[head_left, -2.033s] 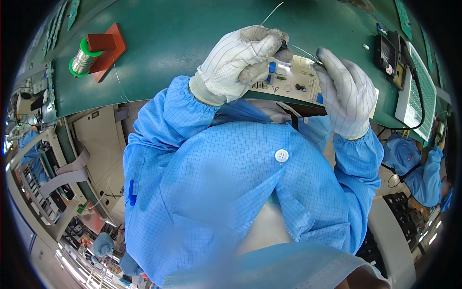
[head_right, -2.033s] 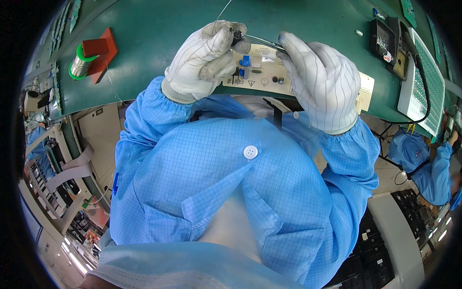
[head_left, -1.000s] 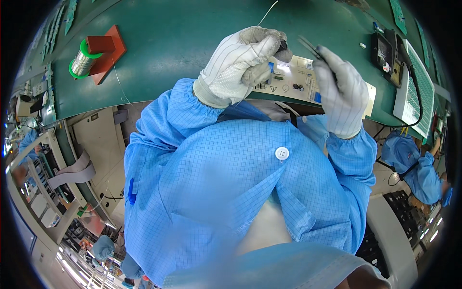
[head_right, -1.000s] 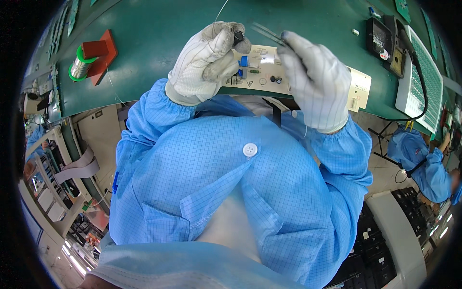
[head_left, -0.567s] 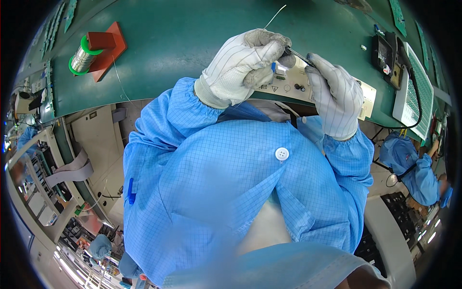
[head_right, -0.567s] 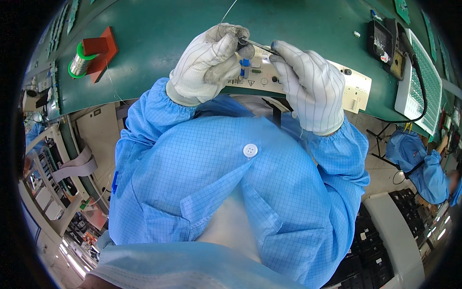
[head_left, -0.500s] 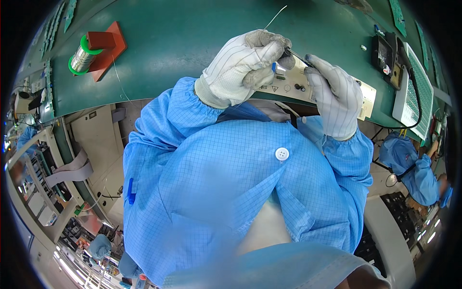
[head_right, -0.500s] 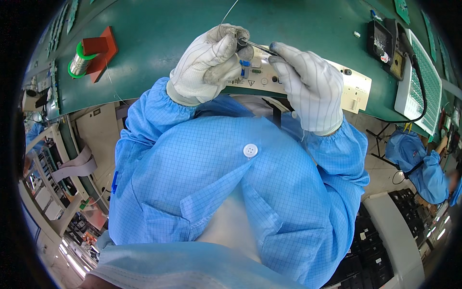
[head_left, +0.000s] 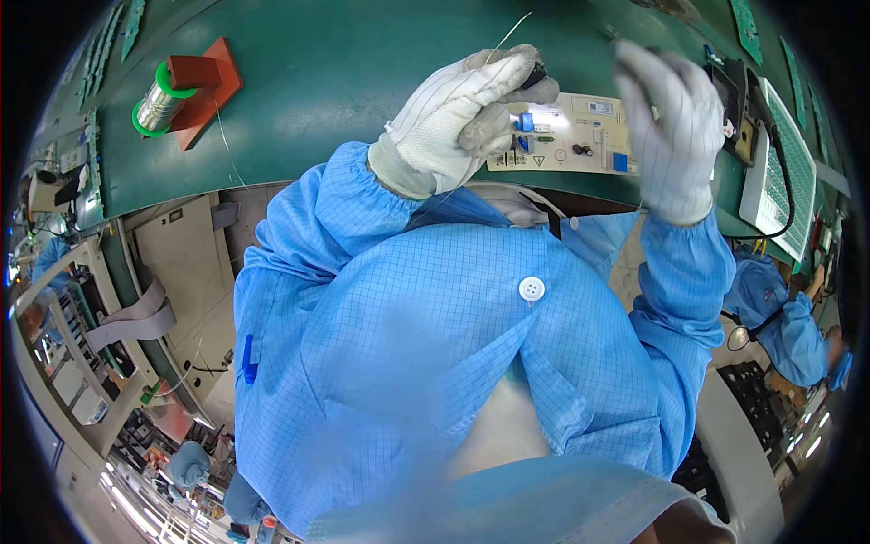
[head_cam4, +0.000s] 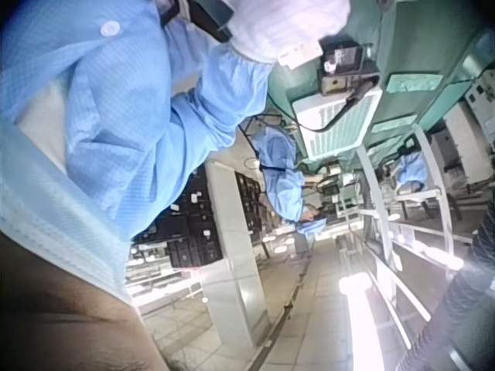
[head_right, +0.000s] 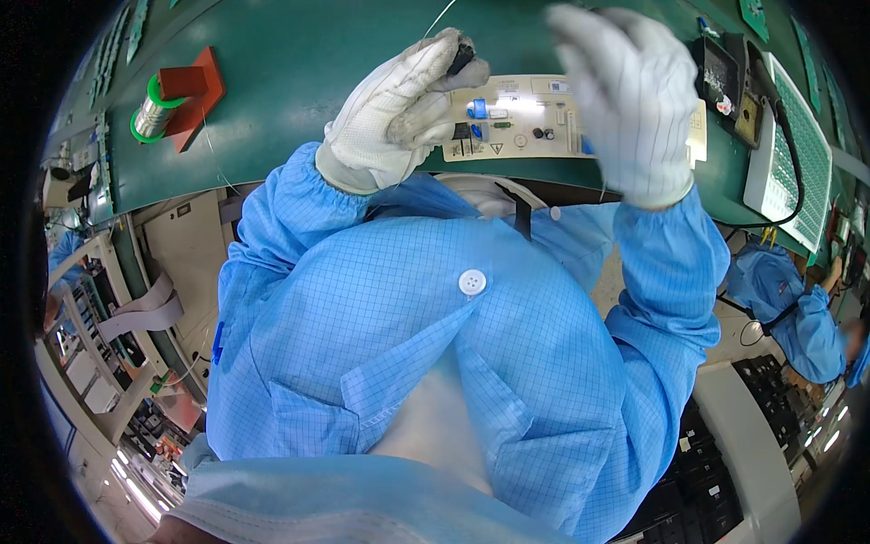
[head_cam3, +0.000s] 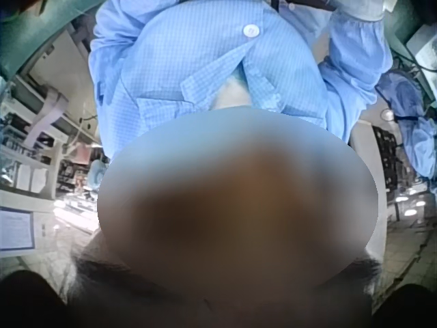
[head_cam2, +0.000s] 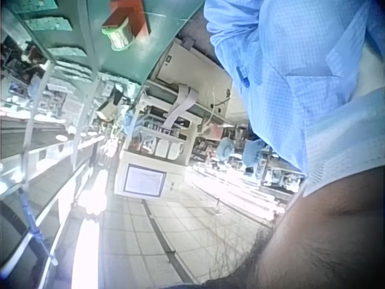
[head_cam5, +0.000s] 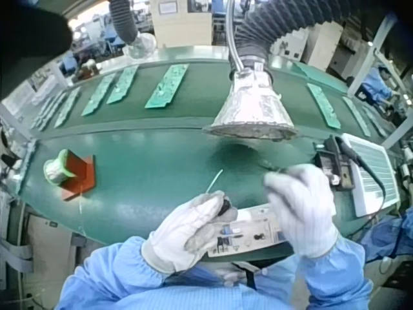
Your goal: Soldering electronic components onto printed circuit boards at a manual assembly station.
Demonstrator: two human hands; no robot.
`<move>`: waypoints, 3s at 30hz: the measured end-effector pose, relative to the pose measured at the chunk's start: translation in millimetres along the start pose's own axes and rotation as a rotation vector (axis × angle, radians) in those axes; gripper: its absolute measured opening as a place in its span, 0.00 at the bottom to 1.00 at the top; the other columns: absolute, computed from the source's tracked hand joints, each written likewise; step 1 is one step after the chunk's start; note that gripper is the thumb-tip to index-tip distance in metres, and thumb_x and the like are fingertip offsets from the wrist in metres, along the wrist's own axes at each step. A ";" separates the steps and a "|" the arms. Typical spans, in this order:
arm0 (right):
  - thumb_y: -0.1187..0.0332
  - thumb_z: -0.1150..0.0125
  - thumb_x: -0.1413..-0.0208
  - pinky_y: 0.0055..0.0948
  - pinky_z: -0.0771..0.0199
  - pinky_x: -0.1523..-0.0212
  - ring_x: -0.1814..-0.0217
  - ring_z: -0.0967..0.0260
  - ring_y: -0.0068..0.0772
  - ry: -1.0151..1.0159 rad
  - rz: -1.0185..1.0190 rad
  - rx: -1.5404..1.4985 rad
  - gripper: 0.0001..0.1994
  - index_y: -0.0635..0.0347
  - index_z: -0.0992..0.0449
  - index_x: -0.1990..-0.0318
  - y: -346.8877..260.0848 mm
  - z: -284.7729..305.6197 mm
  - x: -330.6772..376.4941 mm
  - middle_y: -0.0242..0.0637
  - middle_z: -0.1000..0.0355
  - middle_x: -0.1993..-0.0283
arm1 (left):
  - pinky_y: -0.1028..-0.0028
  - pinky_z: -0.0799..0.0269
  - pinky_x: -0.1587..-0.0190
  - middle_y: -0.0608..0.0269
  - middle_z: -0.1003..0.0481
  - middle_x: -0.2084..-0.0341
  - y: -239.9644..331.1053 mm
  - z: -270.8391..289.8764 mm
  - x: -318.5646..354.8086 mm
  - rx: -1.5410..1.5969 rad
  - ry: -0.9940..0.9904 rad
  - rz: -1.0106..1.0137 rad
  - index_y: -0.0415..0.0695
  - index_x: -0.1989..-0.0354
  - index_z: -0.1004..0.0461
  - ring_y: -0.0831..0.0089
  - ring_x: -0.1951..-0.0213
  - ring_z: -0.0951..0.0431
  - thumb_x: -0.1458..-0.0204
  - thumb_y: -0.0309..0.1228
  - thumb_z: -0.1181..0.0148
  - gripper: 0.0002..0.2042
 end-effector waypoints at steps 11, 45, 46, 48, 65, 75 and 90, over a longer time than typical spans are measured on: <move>0.62 0.22 0.54 0.33 0.25 0.50 0.52 0.23 0.33 -0.104 0.145 -0.062 0.20 0.50 0.18 0.51 -47.6 -7.9 -0.2 0.28 0.20 0.56 | 0.57 0.25 0.48 0.43 0.25 0.51 44.1 -24.0 3.0 -0.465 -0.110 -0.798 0.36 0.38 0.31 0.45 0.53 0.22 0.52 0.15 0.38 0.29; 0.57 0.36 0.41 0.43 0.29 0.43 0.43 0.29 0.51 -0.588 0.046 -0.359 0.14 0.55 0.17 0.56 -8.5 -42.9 42.5 0.44 0.24 0.45 | 0.67 0.18 0.71 0.58 0.19 0.59 10.3 -15.7 29.1 -1.177 -0.247 -0.359 0.48 0.51 0.22 0.64 0.68 0.15 0.59 0.59 0.29 0.32; 0.60 0.39 0.39 0.43 0.31 0.40 0.39 0.31 0.52 -0.638 0.010 -0.365 0.13 0.57 0.19 0.54 -6.4 -44.1 42.7 0.44 0.25 0.43 | 0.67 0.18 0.70 0.58 0.19 0.61 11.7 -14.3 26.4 -1.155 -0.236 -0.361 0.48 0.53 0.21 0.64 0.68 0.15 0.59 0.60 0.29 0.32; 0.62 0.42 0.37 0.43 0.32 0.37 0.35 0.33 0.53 -0.706 -0.030 -0.374 0.13 0.58 0.20 0.51 -3.8 -45.7 41.6 0.46 0.28 0.39 | 0.67 0.18 0.67 0.58 0.18 0.64 9.1 -13.0 21.6 -1.139 -0.260 -0.301 0.46 0.55 0.19 0.62 0.67 0.15 0.62 0.61 0.28 0.33; 0.56 0.47 0.33 0.46 0.32 0.36 0.34 0.33 0.55 -0.864 -0.044 -0.448 0.17 0.59 0.22 0.48 0.6 -58.2 43.2 0.53 0.32 0.35 | 0.67 0.22 0.71 0.57 0.20 0.65 37.5 -10.4 21.7 -1.036 -0.207 -0.377 0.44 0.61 0.22 0.61 0.72 0.18 0.61 0.48 0.27 0.24; 0.58 0.45 0.34 0.45 0.31 0.36 0.34 0.33 0.53 -0.856 0.005 -0.380 0.16 0.59 0.21 0.50 4.5 -59.4 46.0 0.51 0.31 0.35 | 0.67 0.23 0.70 0.58 0.21 0.67 32.2 -9.5 21.4 -1.047 -0.210 -0.399 0.45 0.62 0.22 0.61 0.71 0.18 0.61 0.49 0.27 0.24; 0.63 0.48 0.34 0.43 0.30 0.39 0.38 0.30 0.52 -0.878 0.036 -0.477 0.15 0.65 0.23 0.52 -2.8 -62.4 41.3 0.52 0.31 0.37 | 0.66 0.22 0.69 0.60 0.21 0.71 26.8 -6.7 17.7 -1.062 -0.209 -0.316 0.46 0.64 0.22 0.61 0.70 0.18 0.60 0.49 0.27 0.22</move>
Point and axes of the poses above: each hand's wrist, its own x-axis away from the middle knuckle, its own z-axis out of the back of the hand, y = z × x, the point moved 9 cm from there along -x, towards the middle knuckle
